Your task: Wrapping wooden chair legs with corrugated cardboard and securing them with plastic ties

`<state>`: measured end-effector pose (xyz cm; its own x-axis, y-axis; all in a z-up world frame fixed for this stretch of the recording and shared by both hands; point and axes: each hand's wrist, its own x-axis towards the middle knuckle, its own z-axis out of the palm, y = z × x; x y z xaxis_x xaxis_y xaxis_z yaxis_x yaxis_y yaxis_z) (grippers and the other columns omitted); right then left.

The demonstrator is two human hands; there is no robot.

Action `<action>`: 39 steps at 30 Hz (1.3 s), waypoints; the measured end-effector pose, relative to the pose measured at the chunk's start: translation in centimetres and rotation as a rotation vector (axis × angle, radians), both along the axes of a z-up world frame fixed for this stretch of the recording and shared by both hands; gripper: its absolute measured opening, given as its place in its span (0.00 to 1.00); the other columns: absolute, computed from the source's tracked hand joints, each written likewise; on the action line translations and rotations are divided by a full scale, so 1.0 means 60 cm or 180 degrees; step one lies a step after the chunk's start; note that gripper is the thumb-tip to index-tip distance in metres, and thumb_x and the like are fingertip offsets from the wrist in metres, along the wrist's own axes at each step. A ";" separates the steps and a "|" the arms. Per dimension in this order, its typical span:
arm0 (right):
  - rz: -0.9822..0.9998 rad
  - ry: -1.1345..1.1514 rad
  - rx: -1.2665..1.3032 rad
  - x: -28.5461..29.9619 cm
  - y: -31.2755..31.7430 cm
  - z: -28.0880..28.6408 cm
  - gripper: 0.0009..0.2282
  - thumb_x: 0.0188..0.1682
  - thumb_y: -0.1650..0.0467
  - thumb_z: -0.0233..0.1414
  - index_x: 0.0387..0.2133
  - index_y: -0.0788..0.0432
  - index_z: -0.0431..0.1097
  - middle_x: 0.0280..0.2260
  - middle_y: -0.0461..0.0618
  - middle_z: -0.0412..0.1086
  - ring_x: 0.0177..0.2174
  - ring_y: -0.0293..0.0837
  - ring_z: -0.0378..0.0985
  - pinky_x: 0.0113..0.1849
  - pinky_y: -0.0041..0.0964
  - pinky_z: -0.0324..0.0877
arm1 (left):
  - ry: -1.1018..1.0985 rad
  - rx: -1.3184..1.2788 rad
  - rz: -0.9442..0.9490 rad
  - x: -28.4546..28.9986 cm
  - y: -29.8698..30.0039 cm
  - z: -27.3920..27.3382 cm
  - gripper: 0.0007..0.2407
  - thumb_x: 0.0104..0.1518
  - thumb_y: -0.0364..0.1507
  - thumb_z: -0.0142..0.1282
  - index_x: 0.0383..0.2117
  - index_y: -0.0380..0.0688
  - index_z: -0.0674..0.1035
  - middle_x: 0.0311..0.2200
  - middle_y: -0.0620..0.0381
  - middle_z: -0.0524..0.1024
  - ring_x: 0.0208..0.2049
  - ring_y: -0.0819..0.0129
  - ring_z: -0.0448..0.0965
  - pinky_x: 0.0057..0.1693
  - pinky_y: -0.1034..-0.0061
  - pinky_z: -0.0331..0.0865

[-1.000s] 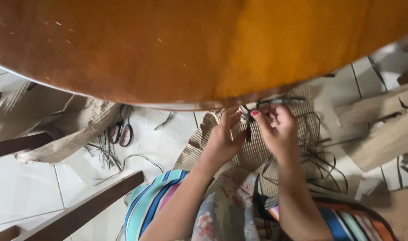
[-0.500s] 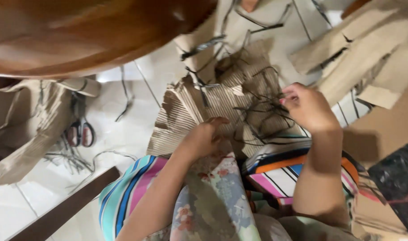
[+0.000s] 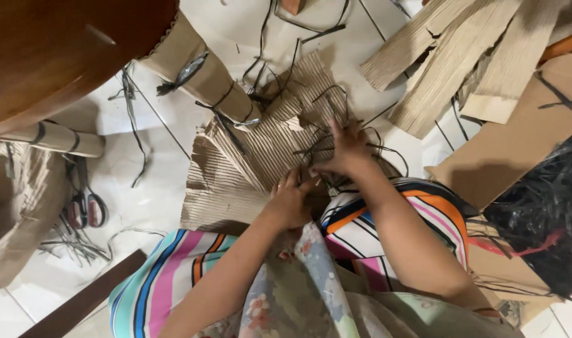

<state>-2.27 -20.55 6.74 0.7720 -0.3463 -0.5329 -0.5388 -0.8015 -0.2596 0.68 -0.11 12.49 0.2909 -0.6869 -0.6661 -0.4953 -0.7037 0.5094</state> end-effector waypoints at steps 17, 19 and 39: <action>0.0048 -0.0240 0.0527 -0.033 0.074 -0.175 0.15 0.47 0.72 0.59 0.45 0.63 0.66 0.48 0.76 0.62 0.41 0.71 0.78 0.43 0.60 0.76 | -0.0115 0.0466 -0.0675 -0.034 -0.001 -0.090 0.43 0.50 0.35 0.62 0.73 0.47 0.48 0.76 0.53 0.35 0.74 0.37 0.30 0.70 0.35 0.34; -0.0008 -0.0315 0.0731 -0.033 0.074 -0.182 0.15 0.49 0.73 0.57 0.48 0.68 0.68 0.47 0.78 0.65 0.41 0.72 0.78 0.43 0.59 0.76 | -0.0086 0.0420 -0.0592 -0.038 -0.001 -0.102 0.44 0.49 0.34 0.62 0.73 0.46 0.48 0.76 0.53 0.34 0.74 0.37 0.30 0.70 0.35 0.35; -0.0890 -0.1501 0.2754 -0.061 0.115 0.159 0.06 0.44 0.75 0.60 0.35 0.58 0.77 0.27 0.58 0.77 0.30 0.45 0.83 0.36 0.43 0.77 | 0.0852 -0.2097 0.1553 0.006 0.040 0.121 0.41 0.41 0.29 0.66 0.65 0.36 0.57 0.51 0.29 0.72 0.52 0.24 0.74 0.55 0.42 0.73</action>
